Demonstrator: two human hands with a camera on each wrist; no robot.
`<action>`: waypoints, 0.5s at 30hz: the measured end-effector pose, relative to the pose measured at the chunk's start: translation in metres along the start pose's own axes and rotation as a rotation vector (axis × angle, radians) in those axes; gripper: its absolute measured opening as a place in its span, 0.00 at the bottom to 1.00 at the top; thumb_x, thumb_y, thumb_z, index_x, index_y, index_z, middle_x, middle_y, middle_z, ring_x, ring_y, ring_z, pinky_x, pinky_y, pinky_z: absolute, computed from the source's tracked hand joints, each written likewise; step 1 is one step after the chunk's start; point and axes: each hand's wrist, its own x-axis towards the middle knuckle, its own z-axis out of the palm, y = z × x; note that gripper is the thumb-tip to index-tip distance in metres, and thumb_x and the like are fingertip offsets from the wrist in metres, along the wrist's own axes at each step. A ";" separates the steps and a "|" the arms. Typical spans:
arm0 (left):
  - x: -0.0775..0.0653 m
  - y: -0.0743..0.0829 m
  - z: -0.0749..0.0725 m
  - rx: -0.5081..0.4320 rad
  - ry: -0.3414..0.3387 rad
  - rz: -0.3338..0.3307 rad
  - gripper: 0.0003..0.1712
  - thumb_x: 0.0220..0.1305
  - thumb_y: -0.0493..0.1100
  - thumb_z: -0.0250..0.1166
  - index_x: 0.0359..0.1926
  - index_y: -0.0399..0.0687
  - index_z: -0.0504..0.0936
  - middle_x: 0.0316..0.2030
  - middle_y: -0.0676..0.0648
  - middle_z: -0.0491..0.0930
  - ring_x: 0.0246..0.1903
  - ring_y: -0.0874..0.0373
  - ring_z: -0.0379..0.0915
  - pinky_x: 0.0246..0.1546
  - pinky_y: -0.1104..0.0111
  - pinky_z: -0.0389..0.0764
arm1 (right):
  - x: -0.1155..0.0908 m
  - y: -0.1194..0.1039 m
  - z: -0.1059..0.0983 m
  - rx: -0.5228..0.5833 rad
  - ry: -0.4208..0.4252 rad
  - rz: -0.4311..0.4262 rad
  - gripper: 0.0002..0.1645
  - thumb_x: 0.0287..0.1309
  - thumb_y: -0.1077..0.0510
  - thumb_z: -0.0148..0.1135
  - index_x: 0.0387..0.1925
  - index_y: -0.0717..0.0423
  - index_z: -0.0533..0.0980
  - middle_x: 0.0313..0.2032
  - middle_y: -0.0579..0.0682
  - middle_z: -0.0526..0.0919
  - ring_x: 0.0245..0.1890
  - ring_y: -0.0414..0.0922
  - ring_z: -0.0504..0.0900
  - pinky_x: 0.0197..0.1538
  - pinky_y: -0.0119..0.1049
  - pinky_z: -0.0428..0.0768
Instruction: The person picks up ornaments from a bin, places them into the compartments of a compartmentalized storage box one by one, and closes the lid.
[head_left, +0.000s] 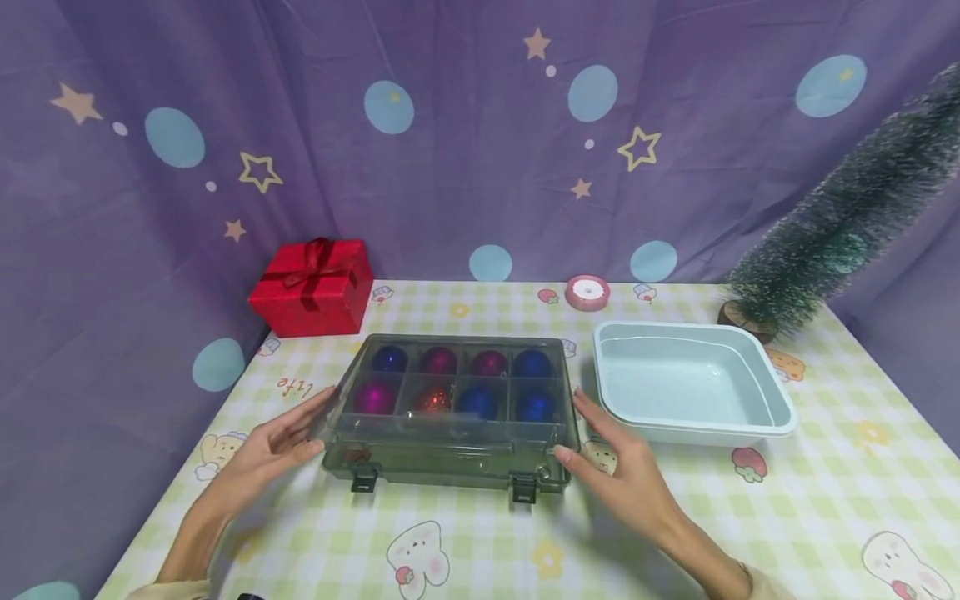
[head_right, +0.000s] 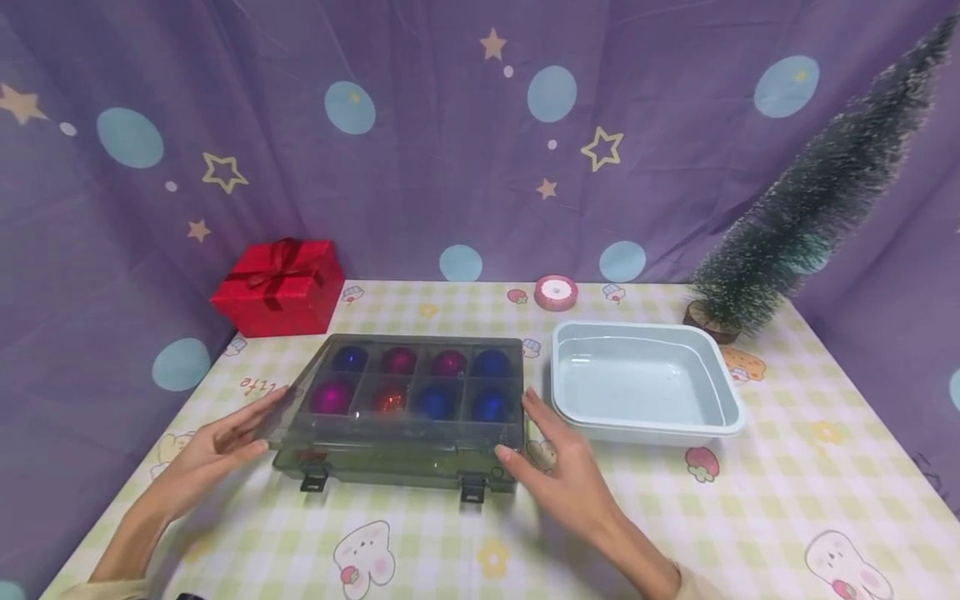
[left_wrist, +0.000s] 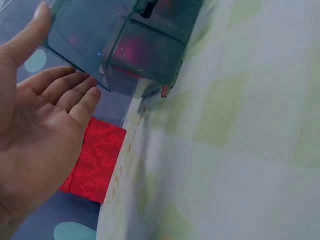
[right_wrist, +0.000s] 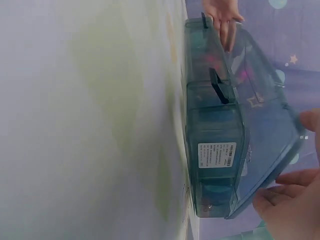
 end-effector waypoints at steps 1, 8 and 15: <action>-0.001 0.000 0.001 0.001 -0.005 -0.006 0.37 0.75 0.28 0.57 0.80 0.39 0.57 0.79 0.47 0.57 0.72 0.76 0.54 0.65 0.83 0.62 | -0.001 0.001 0.000 -0.015 -0.009 -0.019 0.40 0.67 0.53 0.70 0.75 0.61 0.67 0.74 0.59 0.66 0.70 0.61 0.68 0.67 0.63 0.69; -0.007 -0.002 0.008 0.032 -0.051 -0.085 0.41 0.76 0.34 0.60 0.82 0.41 0.52 0.80 0.33 0.46 0.76 0.59 0.50 0.65 0.82 0.60 | -0.007 0.004 -0.002 -0.102 -0.075 -0.060 0.40 0.65 0.51 0.72 0.72 0.63 0.70 0.75 0.58 0.65 0.71 0.62 0.67 0.66 0.64 0.70; -0.009 0.001 0.009 0.073 -0.070 -0.124 0.42 0.76 0.37 0.61 0.82 0.43 0.51 0.80 0.35 0.45 0.75 0.29 0.40 0.63 0.84 0.57 | -0.009 0.007 -0.002 -0.117 -0.108 -0.063 0.41 0.64 0.50 0.73 0.72 0.63 0.70 0.75 0.59 0.63 0.71 0.62 0.67 0.66 0.62 0.69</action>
